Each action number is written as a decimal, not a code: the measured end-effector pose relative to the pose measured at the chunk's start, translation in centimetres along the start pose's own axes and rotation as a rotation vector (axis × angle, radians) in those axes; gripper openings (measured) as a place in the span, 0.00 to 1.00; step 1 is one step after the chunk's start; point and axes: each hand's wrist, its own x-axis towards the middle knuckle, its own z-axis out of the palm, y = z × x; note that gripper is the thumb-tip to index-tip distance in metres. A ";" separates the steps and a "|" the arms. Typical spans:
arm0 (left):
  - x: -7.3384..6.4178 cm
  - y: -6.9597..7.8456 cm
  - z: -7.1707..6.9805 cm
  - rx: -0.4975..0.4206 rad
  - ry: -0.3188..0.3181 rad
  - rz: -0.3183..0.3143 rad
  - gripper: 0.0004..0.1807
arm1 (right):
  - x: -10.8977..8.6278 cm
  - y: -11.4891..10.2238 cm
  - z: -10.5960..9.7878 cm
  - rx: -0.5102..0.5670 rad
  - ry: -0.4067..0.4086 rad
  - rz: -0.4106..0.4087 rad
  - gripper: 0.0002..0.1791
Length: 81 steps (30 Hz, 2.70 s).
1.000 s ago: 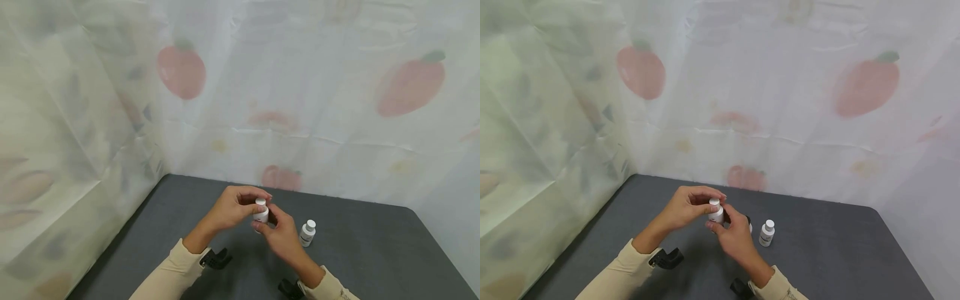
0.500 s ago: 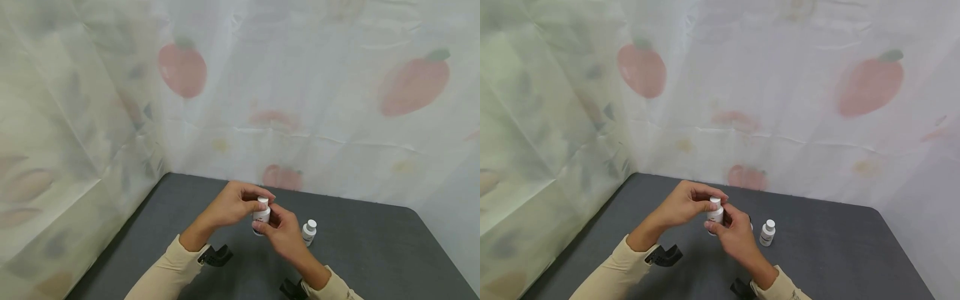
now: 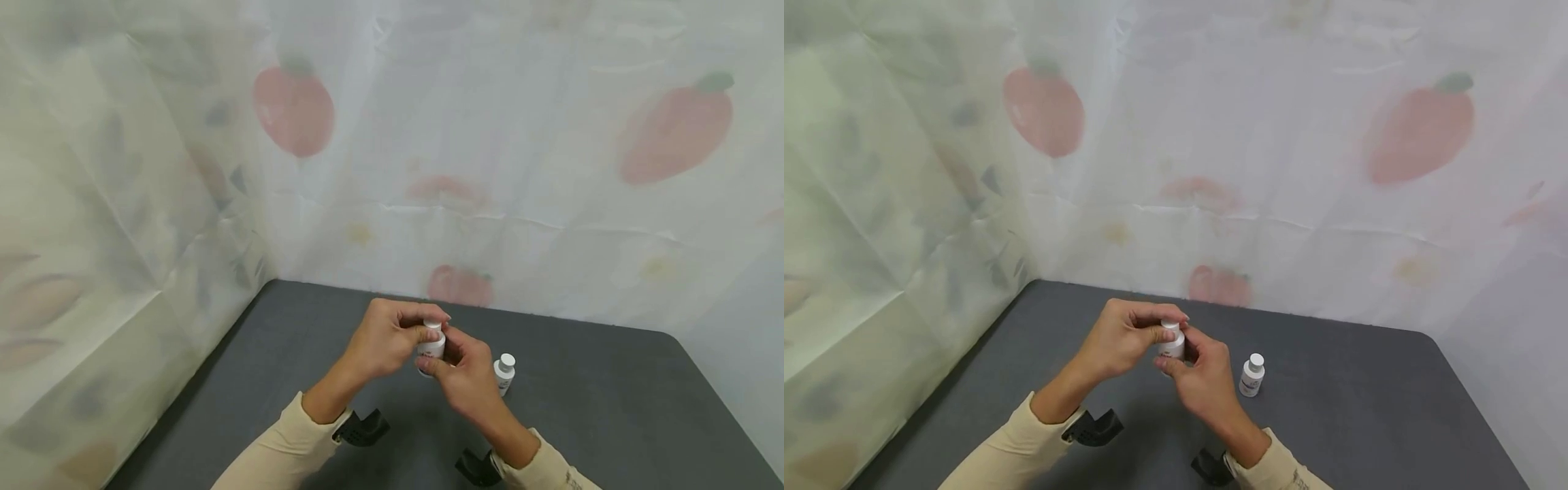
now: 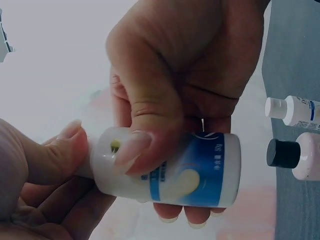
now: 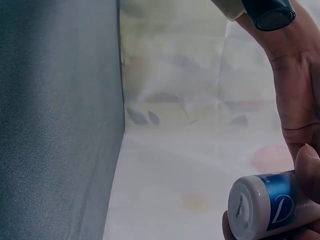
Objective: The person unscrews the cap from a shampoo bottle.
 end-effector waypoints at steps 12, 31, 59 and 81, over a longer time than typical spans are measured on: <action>-0.5 0.1 1.2 0.067 0.144 0.078 0.10 | 0.1 -0.1 0.3 -0.040 0.057 -0.016 0.20; -0.3 -0.3 0.3 -0.112 0.022 0.138 0.13 | 0.1 -1.1 0.0 -0.102 0.074 -0.042 0.25; -0.7 -1.5 0.2 -0.187 0.084 0.153 0.12 | -0.5 -1.4 0.4 -0.067 0.063 0.025 0.30; -0.4 -1.6 -1.1 -0.180 -0.084 0.223 0.11 | -0.9 -1.7 0.4 -0.104 0.071 0.100 0.28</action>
